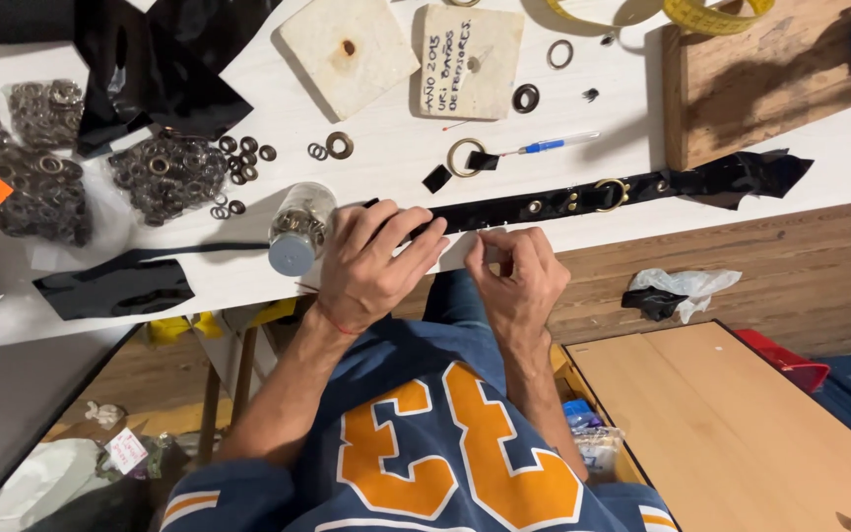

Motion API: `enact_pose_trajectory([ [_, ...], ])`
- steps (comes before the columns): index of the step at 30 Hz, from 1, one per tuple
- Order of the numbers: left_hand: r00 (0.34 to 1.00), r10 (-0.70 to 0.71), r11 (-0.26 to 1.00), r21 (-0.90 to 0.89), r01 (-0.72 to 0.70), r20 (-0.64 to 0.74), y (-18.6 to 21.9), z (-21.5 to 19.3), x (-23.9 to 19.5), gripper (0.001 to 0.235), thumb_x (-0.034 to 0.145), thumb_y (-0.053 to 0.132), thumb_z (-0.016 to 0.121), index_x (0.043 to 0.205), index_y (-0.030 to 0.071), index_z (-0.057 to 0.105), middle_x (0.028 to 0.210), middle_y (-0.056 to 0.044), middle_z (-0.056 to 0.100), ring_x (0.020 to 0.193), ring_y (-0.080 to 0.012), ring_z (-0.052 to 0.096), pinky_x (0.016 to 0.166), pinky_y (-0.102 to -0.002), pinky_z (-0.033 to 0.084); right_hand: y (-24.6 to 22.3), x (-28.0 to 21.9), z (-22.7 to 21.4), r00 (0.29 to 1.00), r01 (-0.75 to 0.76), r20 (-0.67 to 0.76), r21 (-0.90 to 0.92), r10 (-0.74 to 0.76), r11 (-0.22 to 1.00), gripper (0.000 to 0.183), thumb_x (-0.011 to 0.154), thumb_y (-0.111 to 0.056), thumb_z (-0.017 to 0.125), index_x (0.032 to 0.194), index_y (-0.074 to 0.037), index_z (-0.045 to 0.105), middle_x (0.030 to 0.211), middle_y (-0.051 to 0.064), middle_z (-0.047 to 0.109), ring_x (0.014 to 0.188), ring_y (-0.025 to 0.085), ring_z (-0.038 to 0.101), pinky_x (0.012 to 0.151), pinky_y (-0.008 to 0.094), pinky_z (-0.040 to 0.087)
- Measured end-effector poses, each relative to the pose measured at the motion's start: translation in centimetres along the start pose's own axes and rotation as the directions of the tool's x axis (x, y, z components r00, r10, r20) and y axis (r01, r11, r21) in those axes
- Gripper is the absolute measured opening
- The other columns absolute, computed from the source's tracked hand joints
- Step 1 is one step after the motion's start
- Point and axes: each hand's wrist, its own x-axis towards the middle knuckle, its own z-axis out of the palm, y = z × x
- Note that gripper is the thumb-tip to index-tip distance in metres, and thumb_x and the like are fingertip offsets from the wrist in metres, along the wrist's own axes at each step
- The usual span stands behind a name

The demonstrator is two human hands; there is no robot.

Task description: The person works on a black strap with metal grommets and an O-ring on a workbench, pressing and seating the grommets by hand, then measures the strap with a yellow measuring tape. They then use a blue hand press on a wooden block to set hardware and reposition the strap on the table.

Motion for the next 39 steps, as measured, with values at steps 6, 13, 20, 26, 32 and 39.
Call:
enact_pose_trajectory([
  [6, 1.0, -0.021, 0.999, -0.042, 0.021, 0.012, -0.2, 0.1, 0.0, 0.02, 0.094, 0.02, 0.084, 0.111, 0.011, 0.079, 0.115, 0.003, 0.066, 0.109, -0.0187, 0.057, 0.09, -0.037, 0.042, -0.2, 0.1, 0.4, 0.999, 0.026, -0.021, -0.022, -0.027, 0.999, 0.017, 0.083, 0.001, 0.084, 0.088, -0.004, 0.068, 0.079, 0.005, 0.063, 0.061, 0.012, 0.062, 0.054, 0.026, 0.049],
  [13, 1.0, -0.03, 0.999, -0.035, 0.03, 0.006, -0.3, 0.6, -0.3, 0.02, 0.094, 0.021, 0.084, 0.111, 0.013, 0.079, 0.116, 0.004, 0.065, 0.111, -0.0184, 0.055, 0.091, -0.037, 0.042, -0.5, 0.3, 0.5, 1.0, 0.01, -0.026, -0.043, -0.011, 0.999, 0.017, 0.082, 0.002, 0.084, 0.088, -0.004, 0.069, 0.077, 0.005, 0.062, 0.059, 0.012, 0.06, 0.052, 0.027, 0.048],
  [20, 0.999, -0.033, 0.999, -0.024, 0.033, -0.001, -0.2, 0.4, -0.2, 0.019, 0.094, 0.021, 0.084, 0.111, 0.013, 0.079, 0.116, 0.005, 0.065, 0.111, -0.0178, 0.055, 0.092, -0.036, 0.043, 0.1, -0.2, 0.1, 0.999, 0.043, -0.023, -0.011, -0.043, 0.999, 0.017, 0.083, 0.003, 0.082, 0.087, -0.002, 0.066, 0.082, 0.006, 0.063, 0.063, 0.011, 0.063, 0.054, 0.026, 0.049],
  [26, 0.999, -0.033, 0.999, -0.04, 0.034, 0.014, -0.3, 0.7, -0.5, 0.02, 0.095, 0.022, 0.084, 0.112, 0.013, 0.079, 0.117, 0.004, 0.065, 0.111, -0.0177, 0.055, 0.092, -0.036, 0.043, 0.2, -0.1, 0.4, 1.0, 0.012, -0.02, 0.019, -0.011, 1.0, 0.016, 0.083, 0.004, 0.083, 0.087, -0.002, 0.068, 0.08, 0.006, 0.063, 0.059, 0.011, 0.058, 0.051, 0.027, 0.045],
  [32, 0.999, -0.036, 0.999, -0.036, 0.036, 0.011, -0.3, 0.6, -0.4, 0.02, 0.095, 0.022, 0.083, 0.112, 0.013, 0.079, 0.117, 0.004, 0.065, 0.112, -0.0185, 0.055, 0.091, -0.036, 0.043, -0.9, 0.6, 0.3, 0.998, 0.047, -0.026, -0.044, -0.048, 0.998, 0.016, 0.082, 0.004, 0.082, 0.089, -0.003, 0.069, 0.078, 0.005, 0.062, 0.06, 0.011, 0.06, 0.053, 0.027, 0.047],
  [39, 0.999, -0.041, 0.997, -0.066, 0.04, -0.007, -0.5, 0.4, -0.2, 0.02, 0.093, 0.019, 0.083, 0.111, 0.011, 0.078, 0.116, 0.002, 0.065, 0.111, -0.0199, 0.057, 0.09, -0.038, 0.043, -0.7, 0.6, 0.3, 0.999, 0.036, 0.0, -0.061, -0.036, 0.997, 0.017, 0.081, 0.003, 0.083, 0.085, -0.004, 0.068, 0.076, 0.004, 0.061, 0.057, 0.011, 0.057, 0.051, 0.026, 0.046],
])
